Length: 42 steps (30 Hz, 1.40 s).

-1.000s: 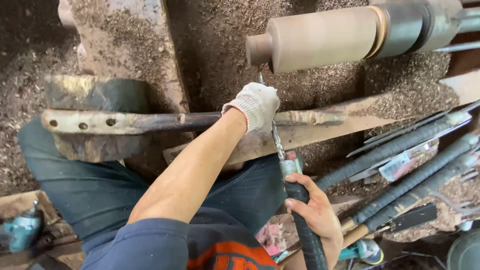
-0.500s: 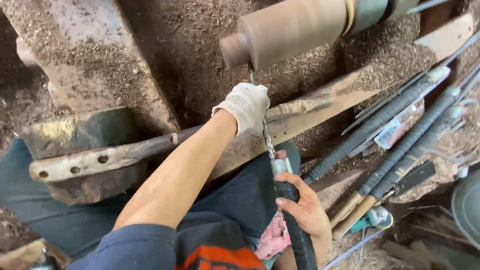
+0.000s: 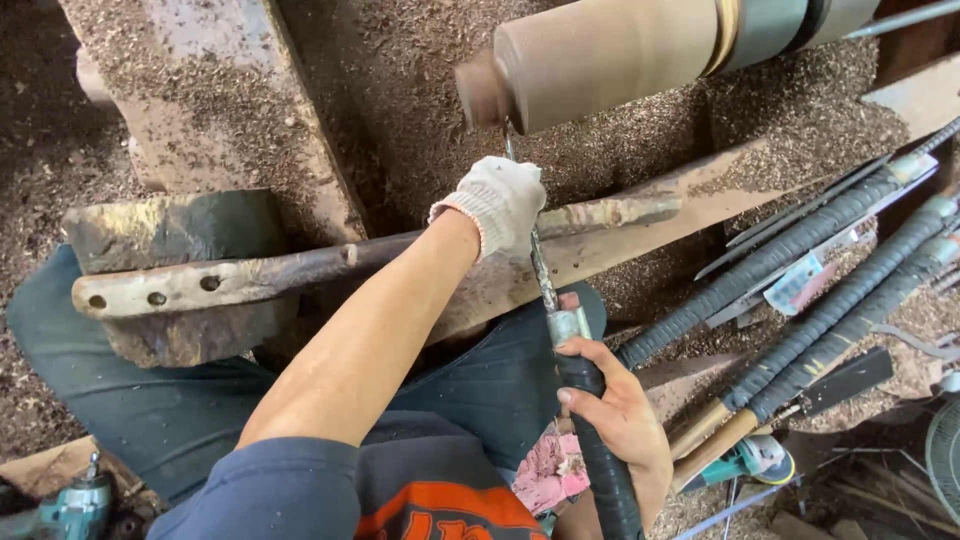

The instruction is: The person sits at a foot-powered lathe and shapes a spinning wooden workpiece, holding a chisel against the rotating wood to cut its surface. Near the end they stop the lathe and use a ruler to measure the turned wooden piece.

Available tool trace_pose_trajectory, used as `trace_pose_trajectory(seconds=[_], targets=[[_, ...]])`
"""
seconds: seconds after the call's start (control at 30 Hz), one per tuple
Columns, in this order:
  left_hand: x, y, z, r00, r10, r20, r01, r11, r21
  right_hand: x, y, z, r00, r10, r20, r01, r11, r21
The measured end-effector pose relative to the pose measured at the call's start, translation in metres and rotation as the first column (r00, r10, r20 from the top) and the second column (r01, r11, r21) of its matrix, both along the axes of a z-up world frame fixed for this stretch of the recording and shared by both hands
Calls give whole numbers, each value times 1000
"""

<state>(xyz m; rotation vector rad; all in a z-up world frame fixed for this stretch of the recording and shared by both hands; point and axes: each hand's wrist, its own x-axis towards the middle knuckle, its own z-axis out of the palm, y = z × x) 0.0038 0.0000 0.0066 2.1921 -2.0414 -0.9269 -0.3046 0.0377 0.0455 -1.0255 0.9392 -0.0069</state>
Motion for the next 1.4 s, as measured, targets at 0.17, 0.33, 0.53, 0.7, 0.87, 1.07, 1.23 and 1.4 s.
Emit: trace_pose_trajectory(seconds=[0.17,0.33,0.53,0.7,0.87,1.07,1.23,1.4], targets=[[2,-5,25,1000,24,-4,-22,982,189,-5,-12,0,999,29,36,-29,1000,3],[-1,-3,16,998,63,20,-65,990,122,-6,-25,1,996,82,45,-83,997,10],[-2,-3,22,995,88,35,-94,974,206,-7,-42,5,992,127,6,-127,991,45],[-5,-3,22,994,90,69,-102,976,191,-8,-53,7,993,114,22,-116,984,135],[-6,-3,19,990,117,72,-130,971,200,-10,-63,1,985,167,38,-170,979,111],[-8,-1,25,985,155,68,-166,966,199,-13,-70,-2,972,222,72,-226,973,48],[-6,-3,31,991,125,55,-134,967,214,-10,-60,1,984,168,51,-172,982,81],[-2,-2,34,996,86,39,-92,973,212,-10,-44,0,994,101,35,-104,989,107]])
